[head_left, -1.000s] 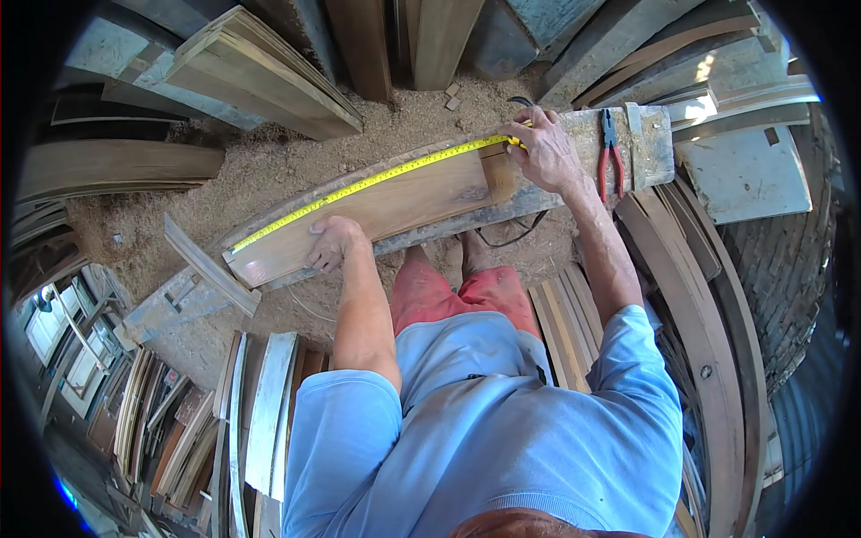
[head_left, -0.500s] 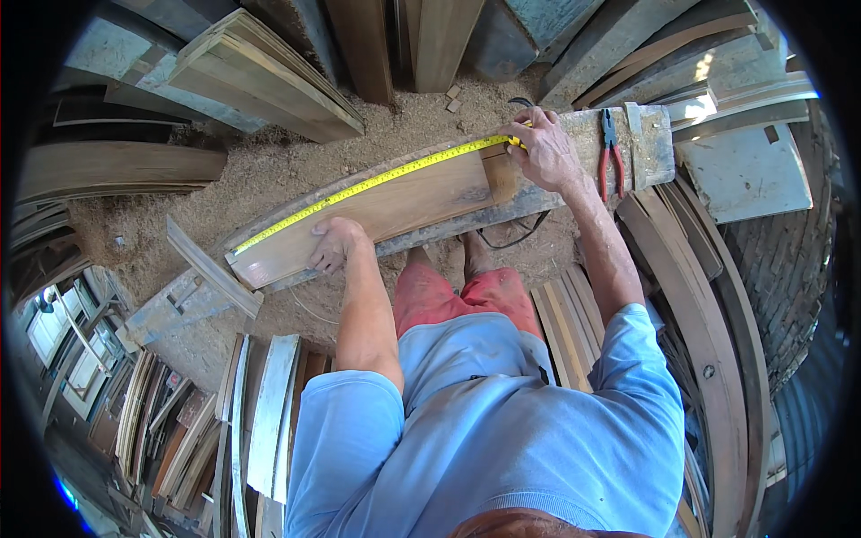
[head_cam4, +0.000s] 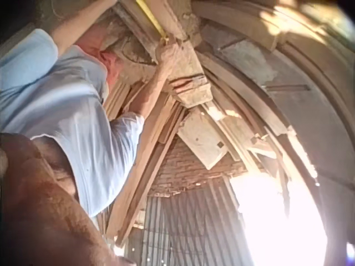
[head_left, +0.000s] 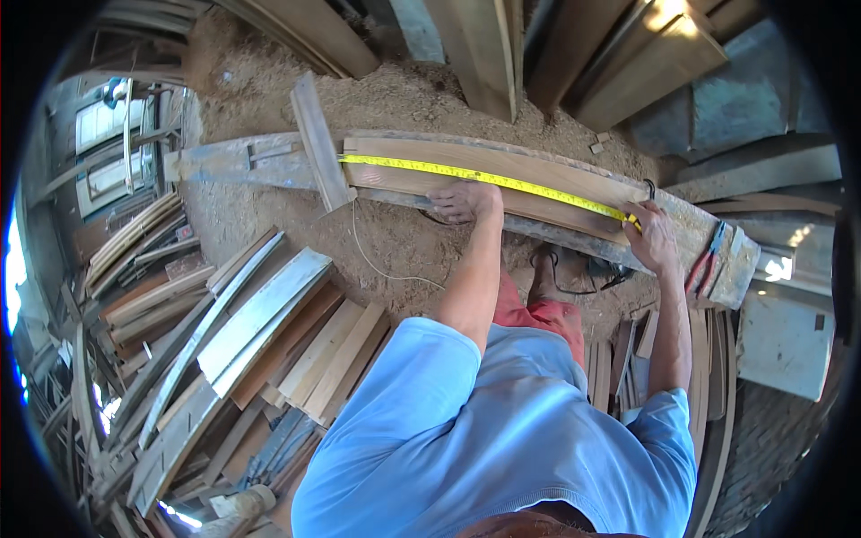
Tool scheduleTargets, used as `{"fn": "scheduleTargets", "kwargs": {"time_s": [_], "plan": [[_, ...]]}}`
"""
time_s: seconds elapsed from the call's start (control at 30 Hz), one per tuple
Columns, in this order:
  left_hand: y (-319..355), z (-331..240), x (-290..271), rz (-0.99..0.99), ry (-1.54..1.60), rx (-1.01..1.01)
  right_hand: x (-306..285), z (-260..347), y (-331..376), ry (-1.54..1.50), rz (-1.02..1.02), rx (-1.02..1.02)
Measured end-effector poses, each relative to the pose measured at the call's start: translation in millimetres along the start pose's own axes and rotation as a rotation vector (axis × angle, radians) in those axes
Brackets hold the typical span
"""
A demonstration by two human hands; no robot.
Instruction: The person cuts pieces of wood using a circular saw while holding them against a large wooden beam. They move the wood pieces and measure the length of the wooden beam with a tape measure.
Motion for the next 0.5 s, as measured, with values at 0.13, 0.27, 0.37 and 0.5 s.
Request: {"fn": "scheduleTargets", "kwargs": {"time_s": [0.13, 0.27, 0.37, 0.5], "plan": [[-6, 30, 9, -0.018, 0.106, 0.438, 4, 14, 5, 0.03, 0.034, -0.012], [19, 43, 0, 0.001, 0.048, 0.818, 1, 10, 11, 0.093, 0.024, 0.033], [21, 47, -1, 0.012, 0.085, 0.878, 3, 8, 11, 0.128, 0.027, 0.053], [22, 46, 3, 0.032, 0.076, 0.867, 14, 15, 10, 0.169, 0.046, 0.068]]}}
Point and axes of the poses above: each hand's wrist, its own y-axis away from the middle knuckle, its own x-axis out of the palm, z = x × y, the point moved 10 cm from there along -y, towards the middle knuckle, and after that the axes turned 7 degrees about -y, right-handed, at the moved point
